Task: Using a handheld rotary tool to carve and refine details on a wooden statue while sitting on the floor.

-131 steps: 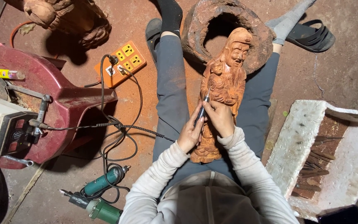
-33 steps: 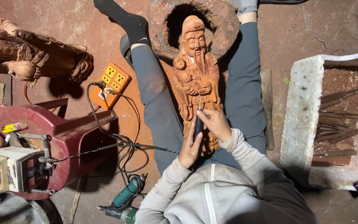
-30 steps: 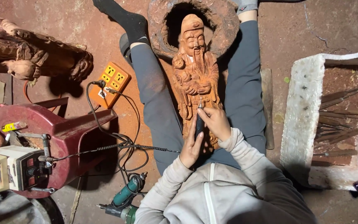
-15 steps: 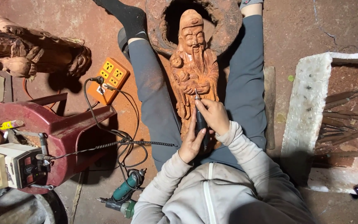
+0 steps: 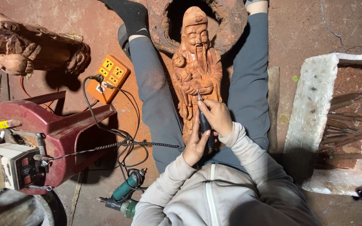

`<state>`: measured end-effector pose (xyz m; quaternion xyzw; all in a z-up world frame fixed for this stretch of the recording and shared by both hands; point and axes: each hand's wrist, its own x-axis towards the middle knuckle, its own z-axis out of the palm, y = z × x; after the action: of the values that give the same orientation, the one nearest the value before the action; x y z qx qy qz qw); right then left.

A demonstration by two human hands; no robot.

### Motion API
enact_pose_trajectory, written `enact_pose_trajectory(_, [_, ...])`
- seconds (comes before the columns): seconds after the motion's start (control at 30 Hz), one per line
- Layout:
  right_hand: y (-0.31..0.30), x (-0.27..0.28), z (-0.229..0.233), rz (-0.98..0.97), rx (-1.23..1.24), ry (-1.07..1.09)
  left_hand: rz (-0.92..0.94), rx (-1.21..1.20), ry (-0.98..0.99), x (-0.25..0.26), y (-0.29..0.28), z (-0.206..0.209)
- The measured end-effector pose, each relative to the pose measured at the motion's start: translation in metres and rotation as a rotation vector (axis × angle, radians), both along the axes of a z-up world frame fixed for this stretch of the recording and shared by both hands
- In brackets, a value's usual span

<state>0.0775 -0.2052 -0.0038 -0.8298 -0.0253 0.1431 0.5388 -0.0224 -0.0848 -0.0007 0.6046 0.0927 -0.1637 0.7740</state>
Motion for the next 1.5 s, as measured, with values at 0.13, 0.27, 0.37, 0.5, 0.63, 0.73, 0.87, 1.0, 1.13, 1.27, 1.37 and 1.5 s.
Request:
enact_pose_trajectory(0.13, [0.001, 0.001, -0.001, 0.01, -0.004, -0.01, 0.006, 0.013, -0.009, 0.003, -0.001, 0.003])
enact_pose_trajectory(0.27, [0.002, 0.003, -0.004, 0.007, 0.0, -0.009, 0.006, 0.145, -0.083, 0.008, -0.005, 0.01])
enact_pose_trajectory(0.37, [0.002, 0.007, 0.0, 0.014, 0.016, 0.001, 0.026, 0.171, -0.095, 0.009, -0.005, 0.006])
enact_pose_trajectory(0.5, [0.001, 0.013, 0.004, 0.03, 0.052, 0.018, 0.087, 0.026, -0.02, 0.011, -0.015, 0.014])
enact_pose_trajectory(0.63, [-0.002, 0.014, 0.011, 0.045, 0.053, 0.045, 0.09, 0.015, -0.009, 0.009, -0.024, 0.016])
enact_pose_trajectory(0.73, [-0.005, 0.013, 0.008, 0.057, 0.052, 0.055, 0.1, -0.003, -0.007, 0.006, -0.028, 0.011])
enact_pose_trajectory(0.87, [-0.005, 0.015, 0.005, 0.062, 0.044, 0.071, 0.117, 0.006, -0.014, 0.012, -0.029, 0.022])
enact_pose_trajectory(1.0, [-0.003, 0.018, 0.009, 0.046, 0.055, 0.095, 0.126, 0.034, -0.033, 0.01, -0.029, 0.012])
enact_pose_trajectory(1.13, [-0.003, 0.018, 0.002, 0.051, 0.058, 0.095, 0.145, 0.062, -0.046, 0.01, -0.029, 0.009])
enact_pose_trajectory(1.27, [-0.003, 0.019, -0.001, 0.047, 0.067, 0.118, 0.134, 0.072, -0.051, 0.013, -0.029, 0.014])
enact_pose_trajectory(1.37, [-0.003, 0.019, -0.006, 0.042, 0.068, 0.123, 0.139, 0.049, -0.048, 0.015, -0.027, 0.014])
enact_pose_trajectory(1.5, [-0.003, 0.018, -0.019, 0.032, 0.068, 0.134, 0.127, 0.066, -0.059, 0.021, -0.024, 0.02])
